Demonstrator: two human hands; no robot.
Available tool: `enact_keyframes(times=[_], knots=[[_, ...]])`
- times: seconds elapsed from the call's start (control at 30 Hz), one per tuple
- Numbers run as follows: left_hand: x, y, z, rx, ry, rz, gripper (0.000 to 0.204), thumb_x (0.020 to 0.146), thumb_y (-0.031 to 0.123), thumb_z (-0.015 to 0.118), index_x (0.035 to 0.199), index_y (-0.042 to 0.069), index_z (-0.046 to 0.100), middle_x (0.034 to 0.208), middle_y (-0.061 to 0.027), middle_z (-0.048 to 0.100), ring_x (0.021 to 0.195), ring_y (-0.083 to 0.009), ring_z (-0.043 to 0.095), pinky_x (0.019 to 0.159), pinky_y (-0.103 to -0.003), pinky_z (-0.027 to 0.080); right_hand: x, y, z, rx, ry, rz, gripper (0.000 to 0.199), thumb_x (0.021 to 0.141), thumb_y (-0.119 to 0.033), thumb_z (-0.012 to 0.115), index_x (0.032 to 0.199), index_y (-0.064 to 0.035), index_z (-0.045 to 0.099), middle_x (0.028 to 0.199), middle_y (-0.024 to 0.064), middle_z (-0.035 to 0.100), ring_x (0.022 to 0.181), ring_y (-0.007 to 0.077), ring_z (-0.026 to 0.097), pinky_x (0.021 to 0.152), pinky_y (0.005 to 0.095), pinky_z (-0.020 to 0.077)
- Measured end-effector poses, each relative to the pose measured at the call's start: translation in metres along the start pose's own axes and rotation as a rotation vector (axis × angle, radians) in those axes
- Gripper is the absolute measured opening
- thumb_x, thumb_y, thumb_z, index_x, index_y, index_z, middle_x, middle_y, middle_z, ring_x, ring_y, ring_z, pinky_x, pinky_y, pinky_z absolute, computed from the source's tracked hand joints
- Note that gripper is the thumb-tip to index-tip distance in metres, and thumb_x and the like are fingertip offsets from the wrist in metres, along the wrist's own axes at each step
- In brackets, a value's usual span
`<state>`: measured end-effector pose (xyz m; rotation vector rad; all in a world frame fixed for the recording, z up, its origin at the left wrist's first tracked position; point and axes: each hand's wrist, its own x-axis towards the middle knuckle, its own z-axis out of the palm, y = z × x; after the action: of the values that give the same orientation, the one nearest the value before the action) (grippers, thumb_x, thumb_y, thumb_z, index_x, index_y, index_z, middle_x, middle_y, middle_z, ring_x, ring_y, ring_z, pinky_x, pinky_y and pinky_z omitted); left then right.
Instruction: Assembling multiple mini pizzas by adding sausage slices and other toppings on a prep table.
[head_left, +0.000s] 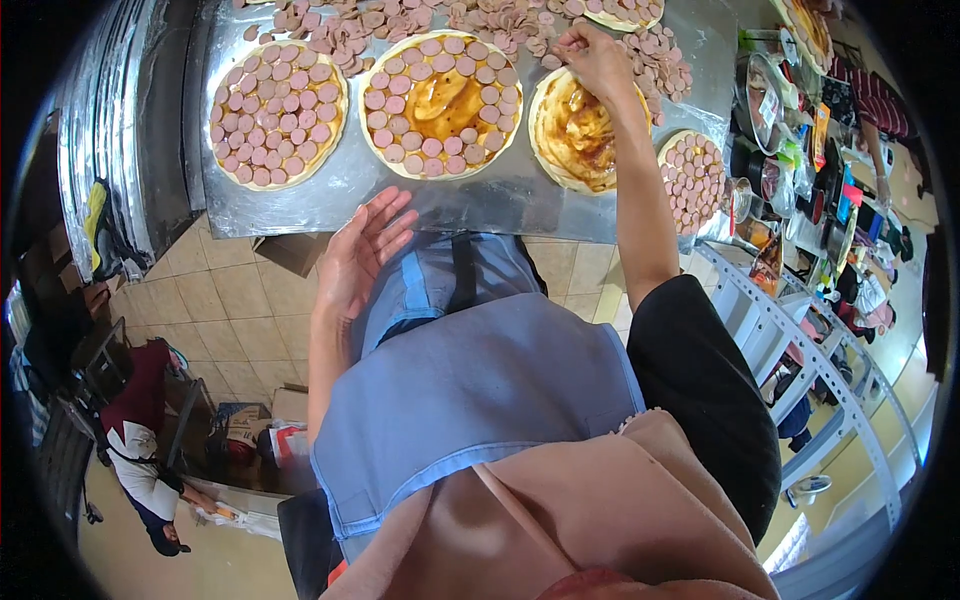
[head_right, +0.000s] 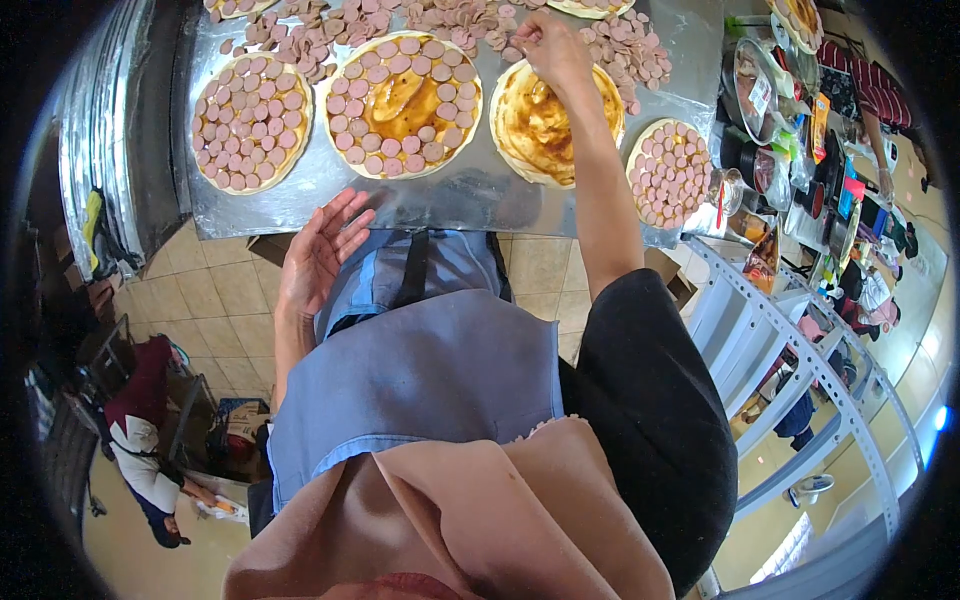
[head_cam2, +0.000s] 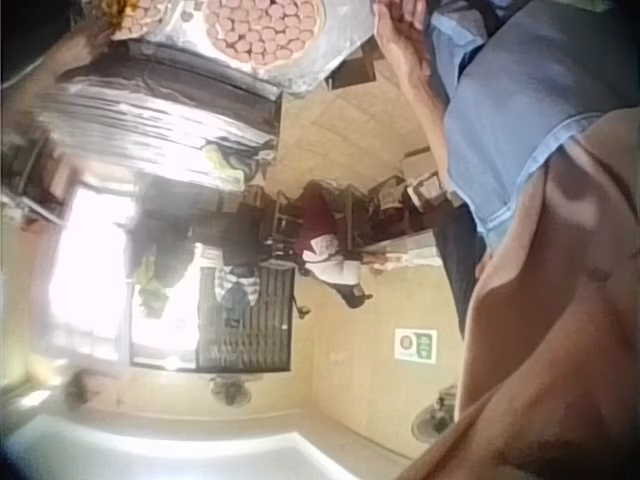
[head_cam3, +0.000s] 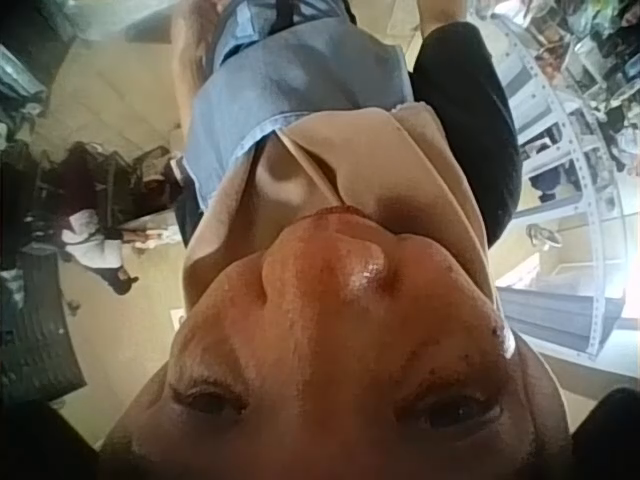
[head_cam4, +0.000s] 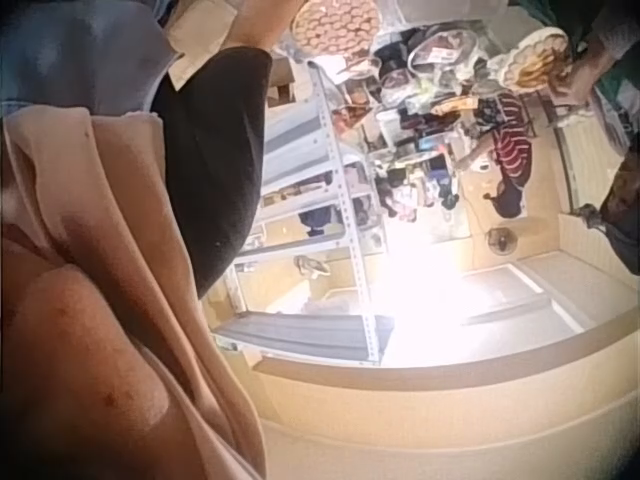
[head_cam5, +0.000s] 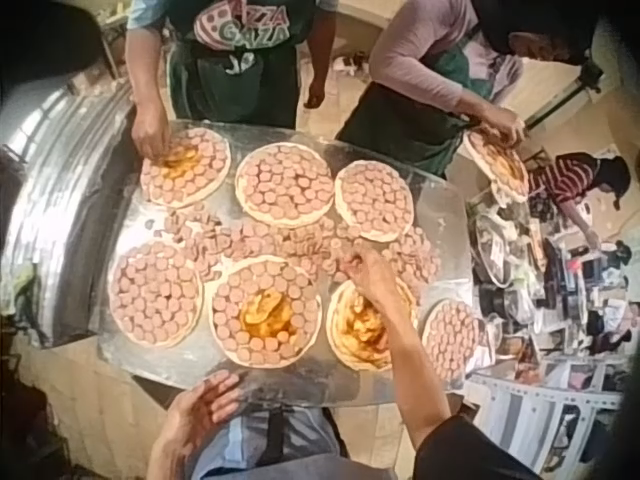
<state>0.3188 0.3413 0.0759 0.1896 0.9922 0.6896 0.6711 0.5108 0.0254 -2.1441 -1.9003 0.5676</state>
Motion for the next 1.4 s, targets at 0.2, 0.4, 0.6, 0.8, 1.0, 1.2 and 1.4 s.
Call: enact_keyframes(times=[0.2,0.4,0.6,0.8,1.0,1.2,1.4], knots=[[0.002,-0.001,0.002,0.015,-0.001,0.005,0.058,0.098,0.039,0.043,0.137,-0.003,0.038,0.139,-0.0167,0.045,0.123,-0.026,0.05,0.102,-0.034,0.043,-0.015,0.012,0.003,0.36,0.079,-0.047,0.018,0.08,-0.02,0.071,0.088,-0.0038,0.067,0.076,0.0045,0.066,0.07,0.0123,0.061,0.064,0.0274,0.047],[0.004,0.001,0.005,0.032,-0.011,-0.007,0.059,0.098,0.04,0.043,0.138,-0.002,0.037,0.139,-0.0164,0.044,0.124,-0.0257,0.049,0.102,-0.034,0.043,-0.02,-0.007,-0.005,0.62,0.012,0.007,0.014,0.081,-0.014,0.072,0.089,-0.0035,0.068,0.077,0.0053,0.066,0.072,0.009,0.06,0.065,0.0244,0.0471],[0.003,-0.001,0.007,-0.028,0.001,0.0,0.051,0.1,0.033,0.04,0.135,-0.004,0.04,0.136,-0.0174,0.048,0.121,-0.0264,0.052,0.1,-0.035,0.044,-0.048,-0.093,0.025,0.61,-0.326,-0.173,0.019,0.082,-0.019,0.072,0.095,-0.0056,0.067,0.083,0.0008,0.067,0.07,0.0079,0.058,0.063,0.0247,0.0454],[0.001,-0.001,0.004,-0.037,0.009,0.026,0.052,0.1,0.034,0.04,0.135,-0.004,0.04,0.136,-0.0173,0.048,0.121,-0.0265,0.051,0.1,-0.035,0.044,-0.054,-0.119,0.065,0.285,0.066,-0.516,0.018,0.084,-0.022,0.067,0.094,-0.0087,0.063,0.085,0.0046,0.062,0.081,0.0208,0.06,0.07,0.0319,0.047],[-0.001,-0.004,-0.003,-0.022,-0.002,0.032,0.058,0.099,0.039,0.041,0.138,-0.003,0.037,0.139,-0.0162,0.045,0.124,-0.0255,0.049,0.103,-0.033,0.042,-0.057,-0.119,0.076,0.127,0.103,-0.561,0.015,0.086,-0.024,0.063,0.093,-0.0108,0.062,0.089,0.0037,0.06,0.087,0.0235,0.06,0.074,0.0353,0.0487],[0.0,-0.002,-0.004,-0.026,-0.002,0.036,0.058,0.099,0.04,0.04,0.138,-0.003,0.037,0.139,-0.0165,0.045,0.124,-0.0256,0.049,0.103,-0.034,0.042,-0.068,-0.117,0.076,0.116,0.018,-0.554,0.013,0.086,-0.023,0.062,0.095,-0.0138,0.065,0.091,0.0031,0.059,0.088,0.0229,0.06,0.074,0.0357,0.0493],[0.001,-0.001,-0.004,-0.01,0.007,0.031,0.059,0.099,0.041,0.04,0.138,-0.003,0.037,0.139,-0.0165,0.045,0.125,-0.0256,0.049,0.104,-0.034,0.041,-0.064,-0.109,0.072,0.16,0.048,-0.526,0.013,0.085,-0.02,0.063,0.097,-0.0158,0.068,0.091,0.0031,0.06,0.088,0.0222,0.06,0.075,0.0354,0.0497]])
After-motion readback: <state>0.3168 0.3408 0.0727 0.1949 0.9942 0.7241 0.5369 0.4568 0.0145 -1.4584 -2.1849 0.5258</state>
